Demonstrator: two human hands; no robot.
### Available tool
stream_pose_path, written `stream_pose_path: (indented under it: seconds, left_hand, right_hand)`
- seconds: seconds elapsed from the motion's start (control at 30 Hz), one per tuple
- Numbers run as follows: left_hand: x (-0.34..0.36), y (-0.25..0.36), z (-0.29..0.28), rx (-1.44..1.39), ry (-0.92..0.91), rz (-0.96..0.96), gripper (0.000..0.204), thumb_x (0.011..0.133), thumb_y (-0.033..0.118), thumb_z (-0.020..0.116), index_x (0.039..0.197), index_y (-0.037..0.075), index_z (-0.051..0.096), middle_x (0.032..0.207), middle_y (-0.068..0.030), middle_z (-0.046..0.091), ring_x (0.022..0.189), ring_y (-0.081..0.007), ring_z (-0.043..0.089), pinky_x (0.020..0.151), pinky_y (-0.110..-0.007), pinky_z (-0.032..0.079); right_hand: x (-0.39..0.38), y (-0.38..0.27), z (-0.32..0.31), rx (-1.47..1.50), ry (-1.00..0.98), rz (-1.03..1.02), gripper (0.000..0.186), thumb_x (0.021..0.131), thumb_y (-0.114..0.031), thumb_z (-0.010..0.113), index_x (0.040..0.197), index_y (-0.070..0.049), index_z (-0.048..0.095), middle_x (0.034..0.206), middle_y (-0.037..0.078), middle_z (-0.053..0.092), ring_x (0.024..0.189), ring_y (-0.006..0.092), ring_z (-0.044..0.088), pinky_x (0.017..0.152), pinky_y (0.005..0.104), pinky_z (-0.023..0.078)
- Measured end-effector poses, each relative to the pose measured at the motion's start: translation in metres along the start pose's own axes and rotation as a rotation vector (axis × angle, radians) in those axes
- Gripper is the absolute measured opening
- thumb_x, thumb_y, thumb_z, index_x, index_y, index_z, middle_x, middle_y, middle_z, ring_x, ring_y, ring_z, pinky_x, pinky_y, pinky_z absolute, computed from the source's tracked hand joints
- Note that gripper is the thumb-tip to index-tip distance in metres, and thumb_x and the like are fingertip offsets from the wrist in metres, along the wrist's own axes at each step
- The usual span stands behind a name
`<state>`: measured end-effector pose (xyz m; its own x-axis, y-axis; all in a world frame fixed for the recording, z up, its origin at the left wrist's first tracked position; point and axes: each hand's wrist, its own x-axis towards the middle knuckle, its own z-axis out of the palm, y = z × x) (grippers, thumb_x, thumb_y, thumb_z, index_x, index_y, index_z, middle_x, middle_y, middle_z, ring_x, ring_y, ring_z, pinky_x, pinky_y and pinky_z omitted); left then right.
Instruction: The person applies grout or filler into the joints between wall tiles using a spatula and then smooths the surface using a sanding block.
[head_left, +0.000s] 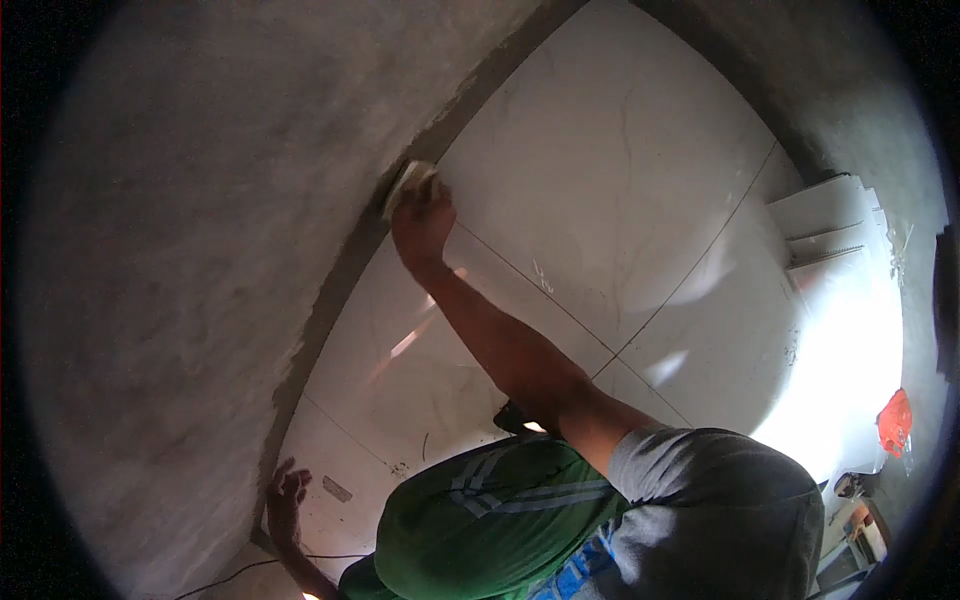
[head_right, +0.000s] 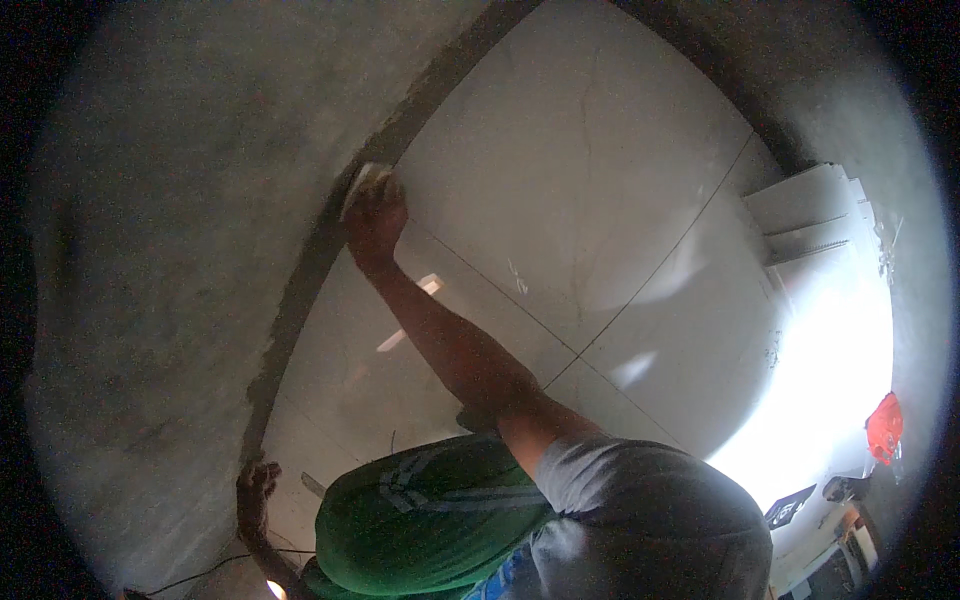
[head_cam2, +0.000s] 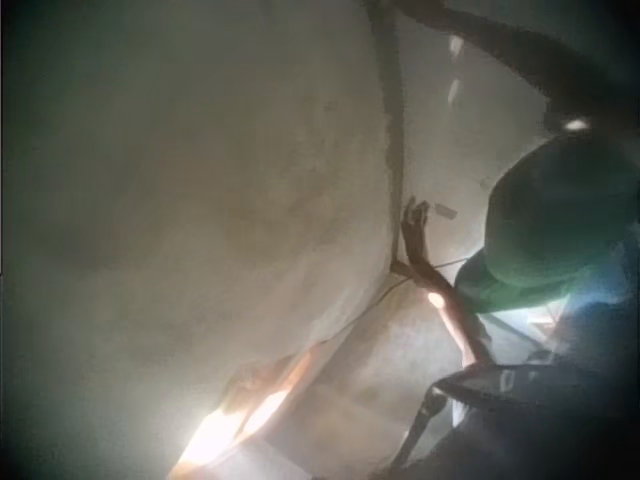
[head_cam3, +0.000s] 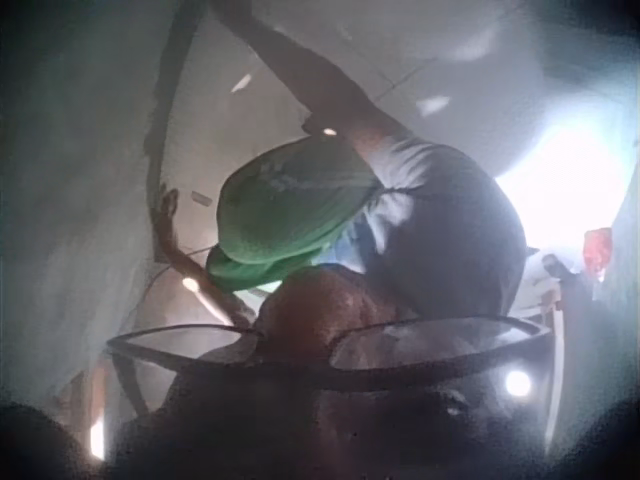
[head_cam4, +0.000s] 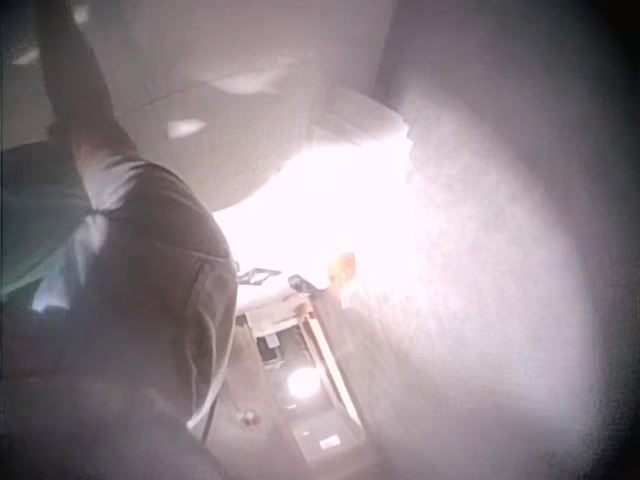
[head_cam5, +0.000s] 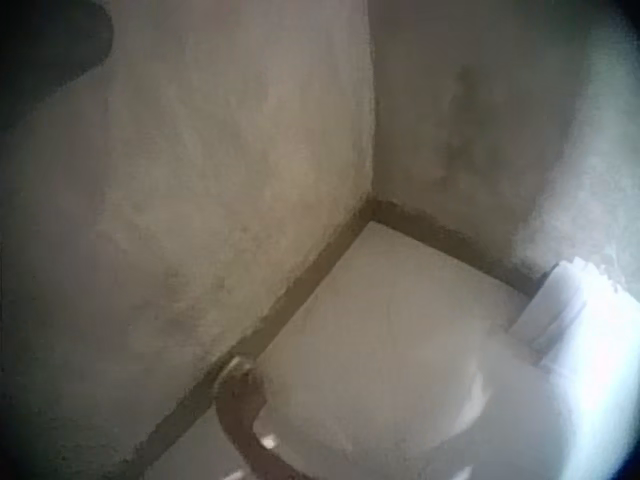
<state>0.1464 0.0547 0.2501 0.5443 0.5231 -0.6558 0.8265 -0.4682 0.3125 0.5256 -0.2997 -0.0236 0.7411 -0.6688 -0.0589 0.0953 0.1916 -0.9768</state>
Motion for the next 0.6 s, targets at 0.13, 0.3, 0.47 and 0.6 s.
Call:
stream_pose_path:
  seconds: [0.13,0.3,0.47,0.6]
  left_hand:
    - [-0.01,0.002,-0.001,-0.035,0.004,-0.069,0.05,0.11,0.037,0.064,0.15,0.008,0.061,0.115,-0.0098,0.077,0.108,-0.0205,0.073,0.095,-0.038,0.056]
    - [-0.01,0.006,-0.001,0.052,-0.105,-0.088,0.056,0.108,0.045,0.067,0.152,0.01,0.06,0.119,-0.0104,0.075,0.111,-0.0235,0.073,0.1,-0.041,0.055]
    - [-0.014,-0.025,-0.008,-0.058,-0.016,-0.019,0.062,0.106,0.049,0.069,0.153,0.01,0.059,0.12,-0.0103,0.074,0.112,-0.0239,0.072,0.101,-0.044,0.054]
    - [-0.052,-0.078,-0.02,-0.146,-0.011,-0.239,0.064,0.105,0.052,0.069,0.153,0.011,0.058,0.126,-0.0144,0.072,0.119,-0.0291,0.07,0.107,-0.047,0.05]
  right_hand:
    - [0.03,0.001,-0.005,-0.363,0.055,-0.14,0.025,0.099,-0.016,0.065,0.113,0.004,0.069,0.107,0.026,0.073,0.104,0.0441,0.071,0.09,0.0477,0.055]
    - [0.018,0.027,0.009,-0.043,0.123,-0.045,0.026,0.098,-0.022,0.069,0.101,0.004,0.068,0.091,0.028,0.068,0.087,0.0504,0.067,0.076,0.0544,0.052]
    - [0.083,0.053,-0.002,-0.303,0.198,-0.235,0.033,0.099,-0.026,0.069,0.088,0.005,0.065,0.082,0.025,0.068,0.079,0.0426,0.068,0.072,0.055,0.052]
    - [0.263,0.076,-0.044,-0.642,-0.029,-0.098,0.033,0.102,-0.031,0.064,0.08,-0.008,0.068,0.076,0.003,0.066,0.073,0.0196,0.063,0.065,0.0423,0.049]
